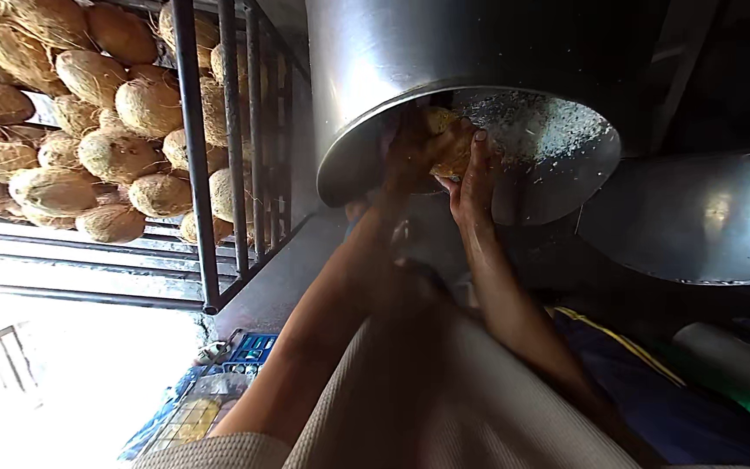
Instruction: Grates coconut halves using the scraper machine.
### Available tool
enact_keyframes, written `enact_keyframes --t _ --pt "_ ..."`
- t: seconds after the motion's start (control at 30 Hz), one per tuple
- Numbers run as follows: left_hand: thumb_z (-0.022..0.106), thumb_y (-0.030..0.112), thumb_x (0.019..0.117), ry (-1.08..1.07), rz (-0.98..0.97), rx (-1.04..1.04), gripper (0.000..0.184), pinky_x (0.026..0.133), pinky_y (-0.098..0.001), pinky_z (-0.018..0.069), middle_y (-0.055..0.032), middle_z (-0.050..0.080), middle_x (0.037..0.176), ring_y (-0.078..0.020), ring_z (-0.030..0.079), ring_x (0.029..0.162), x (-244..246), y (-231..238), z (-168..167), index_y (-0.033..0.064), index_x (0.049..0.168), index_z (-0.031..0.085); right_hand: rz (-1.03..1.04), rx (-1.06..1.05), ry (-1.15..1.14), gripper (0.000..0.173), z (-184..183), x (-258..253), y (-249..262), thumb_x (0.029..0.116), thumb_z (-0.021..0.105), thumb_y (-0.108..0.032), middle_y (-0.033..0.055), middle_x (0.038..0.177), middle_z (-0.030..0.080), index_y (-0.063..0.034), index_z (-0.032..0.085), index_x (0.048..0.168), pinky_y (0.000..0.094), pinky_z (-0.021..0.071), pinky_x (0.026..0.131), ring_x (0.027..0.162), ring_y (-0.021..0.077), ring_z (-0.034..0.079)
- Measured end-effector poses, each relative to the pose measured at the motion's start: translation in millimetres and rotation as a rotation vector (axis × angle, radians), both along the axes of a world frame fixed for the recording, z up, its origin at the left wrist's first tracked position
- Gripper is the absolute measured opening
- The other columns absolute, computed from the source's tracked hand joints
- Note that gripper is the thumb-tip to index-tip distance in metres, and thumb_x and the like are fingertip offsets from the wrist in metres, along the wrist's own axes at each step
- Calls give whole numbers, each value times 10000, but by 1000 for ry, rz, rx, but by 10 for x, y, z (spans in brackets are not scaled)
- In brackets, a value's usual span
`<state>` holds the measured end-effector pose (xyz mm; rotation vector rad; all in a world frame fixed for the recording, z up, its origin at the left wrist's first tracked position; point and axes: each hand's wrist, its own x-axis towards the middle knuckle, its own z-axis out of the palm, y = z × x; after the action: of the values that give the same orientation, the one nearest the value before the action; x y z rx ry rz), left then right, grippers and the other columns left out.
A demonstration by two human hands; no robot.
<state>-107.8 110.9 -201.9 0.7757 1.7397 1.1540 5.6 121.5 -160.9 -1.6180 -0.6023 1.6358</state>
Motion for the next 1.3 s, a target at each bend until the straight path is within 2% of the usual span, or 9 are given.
enact_keyframes --t 0.1,0.27,0.37,0.43,0.53,0.63,0.73,0.83,1.3 --pt "649 363 1000 -103 -48 5 489 949 -347 562 -93 675 1193 -128 664 1053 -228 -86 -35 33 1351 565 93 90 -99 843 -41 -201 -7 963 719 -320 185 1419 515 -180 169 1586 562 617 871 1192 346 632" --pt "520 222 1062 -499 63 -205 239 802 -289 567 -25 673 1050 -87 645 913 -305 -962 -60 92 1228 631 409 200 -274 949 86 30 -404 907 777 -332 119 1513 473 -166 170 1618 449 573 997 1277 233 587" --pt "333 380 1064 -802 388 -136 393 780 -366 580 -23 680 970 -124 660 885 -99 -1212 48 113 1178 598 646 397 -387 1328 -115 455 -952 739 861 -518 337 1579 289 107 43 1579 396 405 1183 1445 298 414" --pt "338 598 1032 -624 384 -142 679 877 -358 589 -67 693 1074 -119 676 985 -49 -1303 93 13 1317 533 520 298 -241 1374 -173 366 -1111 688 902 -444 293 1548 347 130 3 1554 315 441 1143 1404 202 461" --pt "696 387 900 -318 219 -164 499 809 -278 575 -29 692 927 -53 660 853 -242 -1139 341 -40 1149 625 161 42 139 863 -144 -123 -909 846 736 -204 146 1294 560 -3 223 1509 375 585 947 1102 169 646" --pt "788 242 892 -96 78 -249 283 709 -345 571 -61 695 862 -125 656 756 -334 -678 722 31 1060 701 -29 -126 434 386 271 -471 -517 1068 430 -423 62 1112 638 -180 419 1367 412 604 778 938 187 677" --pt "803 278 858 285 -60 -244 389 910 -518 532 -181 722 1050 -293 684 1004 -23 -38 1050 -6 1112 720 -125 -158 582 431 673 -360 5 1060 327 -560 -22 894 649 -217 587 1068 352 574 768 839 110 647" --pt "777 365 844 661 -135 -115 476 975 -610 474 -257 713 1119 -427 660 1106 260 262 877 -29 1108 733 -174 -233 734 459 579 -100 264 1054 317 -579 -14 972 669 -216 597 1085 380 575 867 961 121 664" --pt "726 209 937 373 -238 -321 378 1021 -552 449 -302 669 1168 -415 627 1153 201 -61 813 -91 1160 670 -129 -228 351 289 658 -101 -63 1116 339 -365 -32 1060 603 -166 531 1200 249 510 926 1041 62 597"
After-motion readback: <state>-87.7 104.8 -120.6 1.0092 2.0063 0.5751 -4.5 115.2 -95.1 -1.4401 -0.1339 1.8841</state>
